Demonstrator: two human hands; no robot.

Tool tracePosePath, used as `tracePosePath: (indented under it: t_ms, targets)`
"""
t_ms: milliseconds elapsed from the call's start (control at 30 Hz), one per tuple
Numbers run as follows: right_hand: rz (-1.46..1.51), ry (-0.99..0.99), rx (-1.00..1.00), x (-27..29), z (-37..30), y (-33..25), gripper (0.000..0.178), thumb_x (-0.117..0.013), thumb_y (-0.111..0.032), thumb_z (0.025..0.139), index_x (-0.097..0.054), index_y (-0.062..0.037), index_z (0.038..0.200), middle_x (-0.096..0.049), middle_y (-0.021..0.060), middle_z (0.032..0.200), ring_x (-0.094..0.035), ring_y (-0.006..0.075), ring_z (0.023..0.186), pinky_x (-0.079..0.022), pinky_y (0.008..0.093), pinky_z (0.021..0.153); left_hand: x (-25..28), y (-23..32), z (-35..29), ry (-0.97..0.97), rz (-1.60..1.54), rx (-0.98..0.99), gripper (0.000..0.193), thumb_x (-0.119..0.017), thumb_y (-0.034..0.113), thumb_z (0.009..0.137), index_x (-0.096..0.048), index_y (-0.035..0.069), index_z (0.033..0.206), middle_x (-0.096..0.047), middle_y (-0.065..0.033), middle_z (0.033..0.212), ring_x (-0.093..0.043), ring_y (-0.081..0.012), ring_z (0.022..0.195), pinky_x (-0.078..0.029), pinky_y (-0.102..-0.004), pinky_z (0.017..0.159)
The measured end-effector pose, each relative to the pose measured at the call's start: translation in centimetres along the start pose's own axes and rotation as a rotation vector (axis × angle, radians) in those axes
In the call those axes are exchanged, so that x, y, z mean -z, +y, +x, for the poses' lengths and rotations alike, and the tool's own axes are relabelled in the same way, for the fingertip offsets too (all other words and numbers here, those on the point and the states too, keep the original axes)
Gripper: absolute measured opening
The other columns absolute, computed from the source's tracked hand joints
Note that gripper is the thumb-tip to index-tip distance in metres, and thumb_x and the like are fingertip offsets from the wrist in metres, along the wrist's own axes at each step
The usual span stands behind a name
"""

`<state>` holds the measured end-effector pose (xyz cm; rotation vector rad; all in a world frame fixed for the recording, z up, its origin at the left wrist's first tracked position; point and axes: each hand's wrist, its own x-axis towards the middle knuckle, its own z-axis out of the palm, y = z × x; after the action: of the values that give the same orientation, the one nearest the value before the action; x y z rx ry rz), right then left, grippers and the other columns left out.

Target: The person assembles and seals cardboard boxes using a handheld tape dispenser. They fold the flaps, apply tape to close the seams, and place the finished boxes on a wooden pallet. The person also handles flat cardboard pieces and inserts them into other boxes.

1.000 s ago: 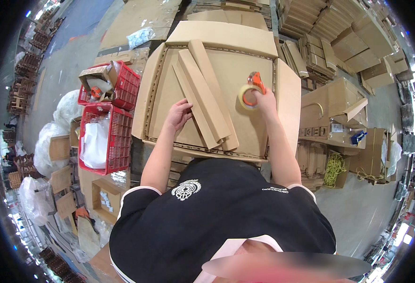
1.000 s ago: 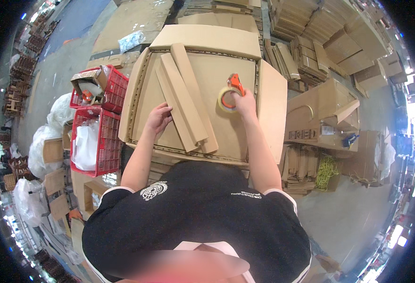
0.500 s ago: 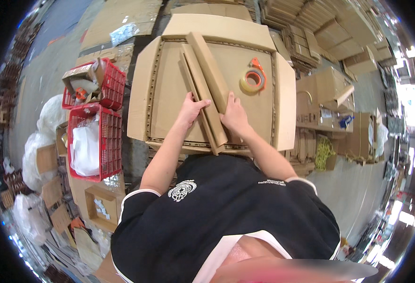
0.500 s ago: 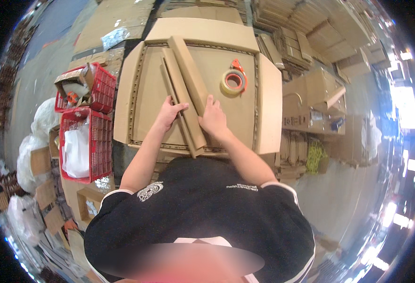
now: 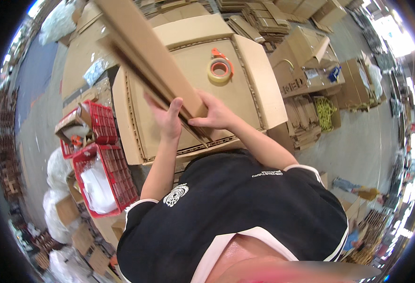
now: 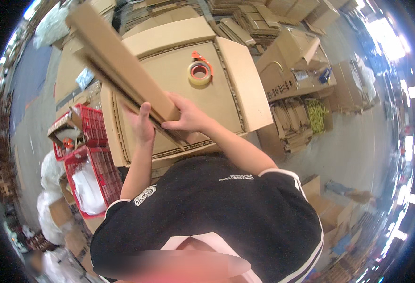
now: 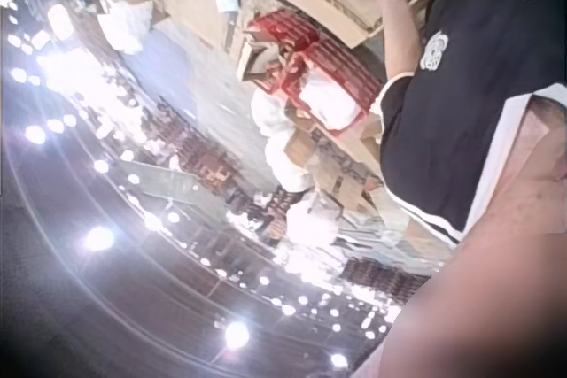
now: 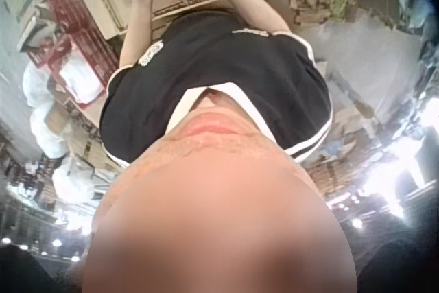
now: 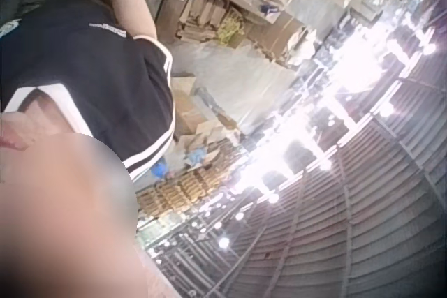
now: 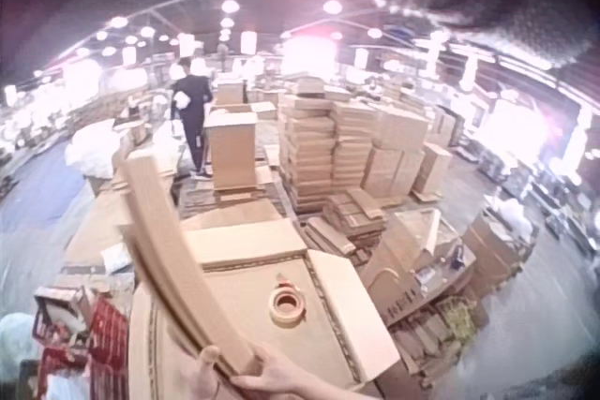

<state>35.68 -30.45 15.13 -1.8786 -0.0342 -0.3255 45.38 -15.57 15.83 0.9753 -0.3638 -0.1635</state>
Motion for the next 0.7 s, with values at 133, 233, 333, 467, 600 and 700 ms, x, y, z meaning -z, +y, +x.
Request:
tracePosePath:
  t_ms: [133,233,333,467,600,700]
  targets:
    - [-0.003,-0.119,-0.075,0.2,0.4,2.2,0.095,-0.089,-0.027,0.083,-0.042,-0.0054,0.163,-0.064,0.0231,0.145,-0.062,0.0371,0.136,-0.051,0.0456,0.114,1.4,-1.4,-0.2,-0.198,0.267,-0.001,0.078,-0.092,0.019,0.088,-0.049,0.002,0.151,-0.062,-0.0097,0.138,-0.06,-0.0222,0.129,-0.05,-0.0392,0.112]
    - [0.003,-0.232,-0.279,-0.5,-0.3,4.9,0.092,-0.088,-0.028,0.085,-0.043,-0.0048,0.162,-0.066,0.0226,0.142,-0.063,0.0377,0.134,-0.051,0.0458,0.114,2.7,-4.3,-1.1,-0.251,0.149,0.3,0.059,-0.086,0.013,0.092,-0.059,0.001,0.143,-0.066,-0.0097,0.137,-0.062,-0.0226,0.127,-0.052,-0.0405,0.11]
    - [0.13,-0.159,-0.221,-1.1,-1.1,6.6,0.083,-0.089,-0.031,0.086,-0.048,-0.003,0.153,-0.066,0.0231,0.139,-0.067,0.0349,0.128,-0.054,0.0459,0.109,3.6,-6.0,-1.7,-0.218,0.252,0.41,0.053,-0.082,0.012,0.096,-0.058,0.0,0.142,-0.065,-0.0113,0.139,-0.062,-0.0228,0.127,-0.051,-0.0404,0.11]
    - [0.135,-0.197,-0.229,-1.5,-1.8,7.3,0.084,-0.092,-0.037,0.086,-0.05,0.0003,0.148,-0.073,0.0212,0.123,-0.074,0.0322,0.102,-0.062,0.0434,0.088,4.1,-6.1,-2.1,-0.064,0.254,0.362,0.05,-0.079,0.014,0.1,-0.057,-0.002,0.142,-0.066,-0.0112,0.134,-0.063,-0.0226,0.125,-0.051,-0.0391,0.109]
    - [0.181,-0.346,-0.607,-1.4,-2.4,8.1,0.07,-0.086,-0.057,0.089,-0.066,0.0018,0.122,-0.073,0.011,0.087,-0.071,0.0258,0.074,-0.059,0.0395,0.069,4.7,-6.4,-2.5,-0.042,0.182,0.594,0.051,-0.079,0.02,0.101,-0.055,0.0,0.142,-0.069,-0.0095,0.127,-0.065,-0.0218,0.119,-0.052,-0.037,0.105]
    - [0.052,-0.43,-0.715,-1.1,-2.7,8.7,0.07,-0.079,-0.068,0.09,-0.072,0.001,0.098,-0.068,0.0083,0.072,-0.067,0.0221,0.067,-0.056,0.0379,0.066,5.7,-7.1,-2.6,0.022,0.165,0.898,0.05,-0.079,0.022,0.101,-0.056,0.002,0.141,-0.07,-0.011,0.126,-0.069,-0.024,0.114,-0.058,-0.0404,0.098]
